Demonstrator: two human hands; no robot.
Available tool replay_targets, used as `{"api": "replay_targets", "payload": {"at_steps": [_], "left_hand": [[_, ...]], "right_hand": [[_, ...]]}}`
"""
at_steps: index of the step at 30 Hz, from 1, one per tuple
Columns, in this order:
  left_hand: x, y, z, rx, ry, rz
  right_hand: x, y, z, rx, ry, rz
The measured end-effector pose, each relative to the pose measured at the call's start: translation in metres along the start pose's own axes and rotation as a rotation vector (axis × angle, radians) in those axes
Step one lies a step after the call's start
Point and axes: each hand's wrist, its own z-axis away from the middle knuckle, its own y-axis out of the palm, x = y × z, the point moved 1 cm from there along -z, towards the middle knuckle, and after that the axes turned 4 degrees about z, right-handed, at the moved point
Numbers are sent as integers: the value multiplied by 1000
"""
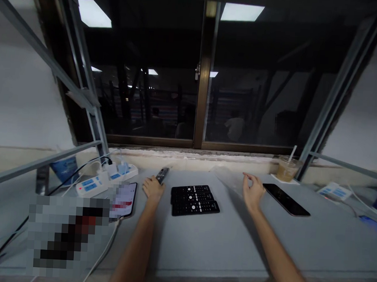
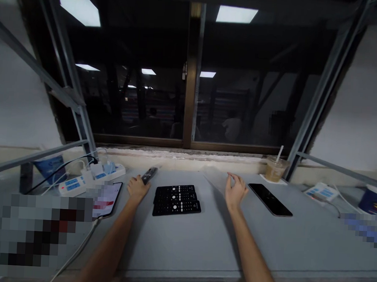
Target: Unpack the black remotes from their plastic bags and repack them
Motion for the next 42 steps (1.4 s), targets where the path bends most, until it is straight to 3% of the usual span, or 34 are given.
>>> {"api": "replay_targets", "payload": {"at_steps": [7, 10, 14, 18, 21, 24, 29, 36, 42], "left_hand": [[1, -11, 3, 38, 103, 56], [-6, -16, 6, 72, 175, 147], [-24, -20, 17, -3, 297, 294], [-42, -28, 34, 20, 575, 336], [-51, -34, 44, 69, 794, 287], [-55, -37, 51, 107, 904, 254], [-58, -37, 54, 132, 987, 241], [-59, -39, 55, 52, 1033, 212], [-58, -36, 54, 82, 1010, 161]], "right_hand": [[14, 4, 8, 77, -131, -210], [22, 5, 12, 161, -118, -290], [30, 6, 19, 286, -60, -354], [33, 5, 19, 393, -4, -425], [32, 3, 14, 403, 43, -455], [33, 2, 10, 416, 89, -511], [37, 4, 12, 485, 114, -580], [32, 9, 14, 591, 247, -652], [33, 12, 14, 833, 433, -884]]}}
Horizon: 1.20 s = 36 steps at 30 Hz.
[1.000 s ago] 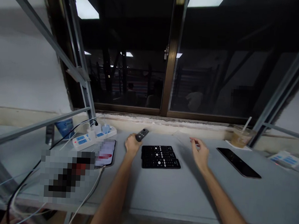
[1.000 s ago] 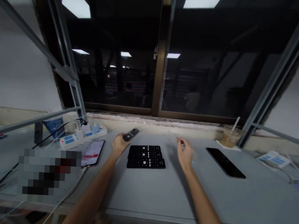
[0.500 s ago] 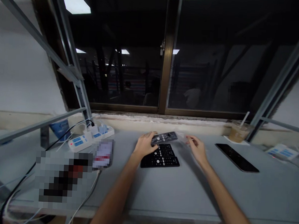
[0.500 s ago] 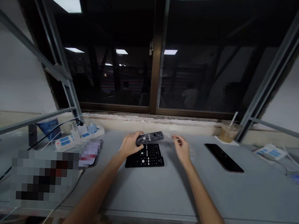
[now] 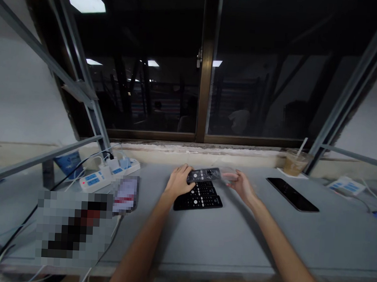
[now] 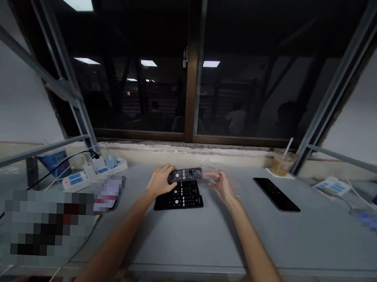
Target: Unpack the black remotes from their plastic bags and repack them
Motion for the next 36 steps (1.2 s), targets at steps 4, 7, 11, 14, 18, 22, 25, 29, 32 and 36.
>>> {"api": "replay_targets", "payload": {"at_steps": [4, 7, 11, 14, 18, 22, 25, 29, 32, 36], "left_hand": [[4, 6, 1, 60, -81, -47], [5, 10, 2, 69, -122, -79], [3, 10, 2, 60, -83, -85], [1, 9, 1, 57, -27, -82], [-1, 10, -1, 55, 18, -83], [-1, 12, -2, 58, 13, -77], [-2, 13, -2, 74, 43, -109], [-2, 11, -2, 60, 99, -136], [2, 8, -3, 16, 103, -131], [11, 6, -3, -24, 63, -102]], "right_hand": [[0, 1, 7, 172, 24, 92], [-2, 2, 12, 267, 7, 202], [0, 6, 13, 187, -13, 349], [5, 9, 13, 63, -83, 361], [8, 8, 13, -61, -138, 316], [7, 9, 13, -71, -141, 285], [5, 11, 11, -69, -126, 280], [1, 11, 8, -12, -86, 299], [0, 12, 7, 0, -116, 298], [3, 12, 8, -35, -130, 271]]}}
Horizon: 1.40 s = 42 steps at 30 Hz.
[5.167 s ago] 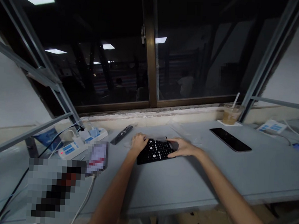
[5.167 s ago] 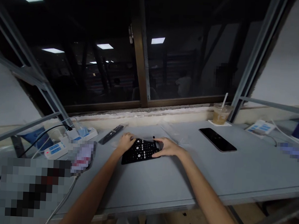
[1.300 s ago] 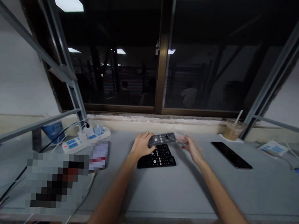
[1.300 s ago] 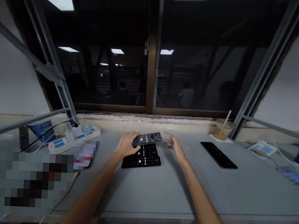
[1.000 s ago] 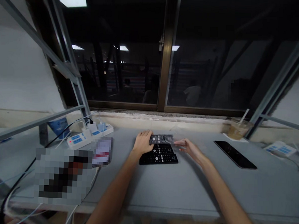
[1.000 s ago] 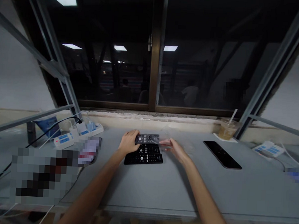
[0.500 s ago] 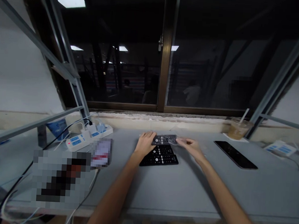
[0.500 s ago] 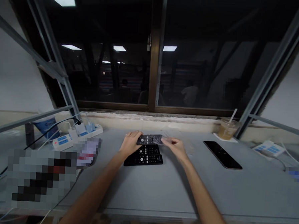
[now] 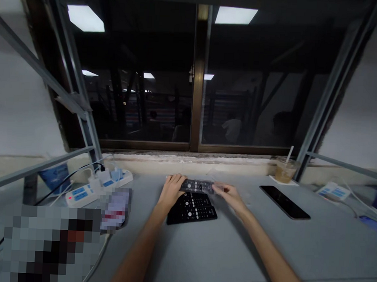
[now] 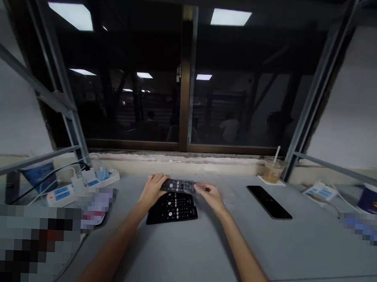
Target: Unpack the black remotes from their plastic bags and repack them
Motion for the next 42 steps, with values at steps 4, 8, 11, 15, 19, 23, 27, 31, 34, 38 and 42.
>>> {"api": "replay_targets", "payload": {"at_steps": [4, 8, 11, 15, 19, 23, 27, 31, 34, 38, 42], "left_hand": [[8, 3, 1, 24, -89, 37], [12, 8, 3, 61, -131, 54], [16, 11, 5, 27, -194, 26], [23, 7, 7, -42, -419, 36], [27, 3, 6, -36, -633, 133], [20, 8, 4, 58, -531, 129], [11, 14, 1, 106, -395, 93], [6, 16, 0, 130, -360, 170], [1, 14, 1, 164, -339, 267], [-12, 6, 5, 289, -330, 423], [-23, -5, 8, 467, -318, 463]], "right_hand": [[0, -3, -1, -101, 50, -55], [-5, -4, -5, -156, 59, -174], [-10, -7, -8, -279, 99, -270], [-15, -20, -12, -485, 128, -355], [-16, -29, -12, -590, 153, -337], [-8, -17, -6, -347, 259, -326], [5, 6, 4, 136, 302, -322], [12, 15, 15, 375, 275, -332], [14, 13, 19, 531, 266, -314], [16, 5, 20, 620, 227, -206], [19, 0, 18, 635, 92, -37]]}}
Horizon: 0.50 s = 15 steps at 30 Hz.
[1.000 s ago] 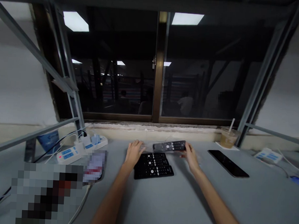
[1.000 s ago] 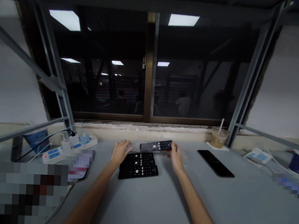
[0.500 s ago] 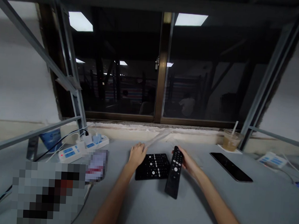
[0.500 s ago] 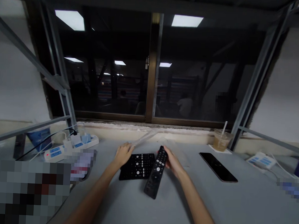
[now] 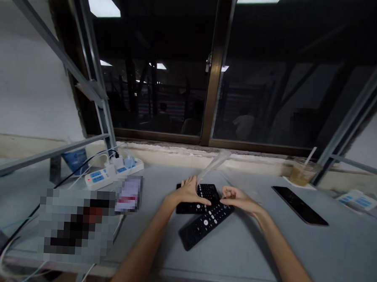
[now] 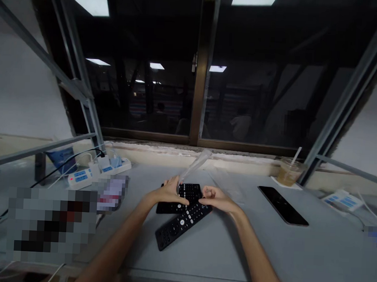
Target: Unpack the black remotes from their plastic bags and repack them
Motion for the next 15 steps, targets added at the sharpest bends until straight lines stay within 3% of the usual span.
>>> {"api": "replay_targets", "payload": {"at_steps": [2, 4, 10, 15], "left_hand": [[-4, 1, 2, 51, 15, -29], [-7, 3, 2, 25, 70, -65], [-11, 4, -4, -248, 278, -170], [-7, -5, -7, -389, 192, -272]], "right_hand": [[1, -1, 1, 28, 18, 78], [2, -1, 4, 72, 69, 147], [5, 2, 9, 115, 99, 265], [3, 3, 8, 131, 63, 316]]}}
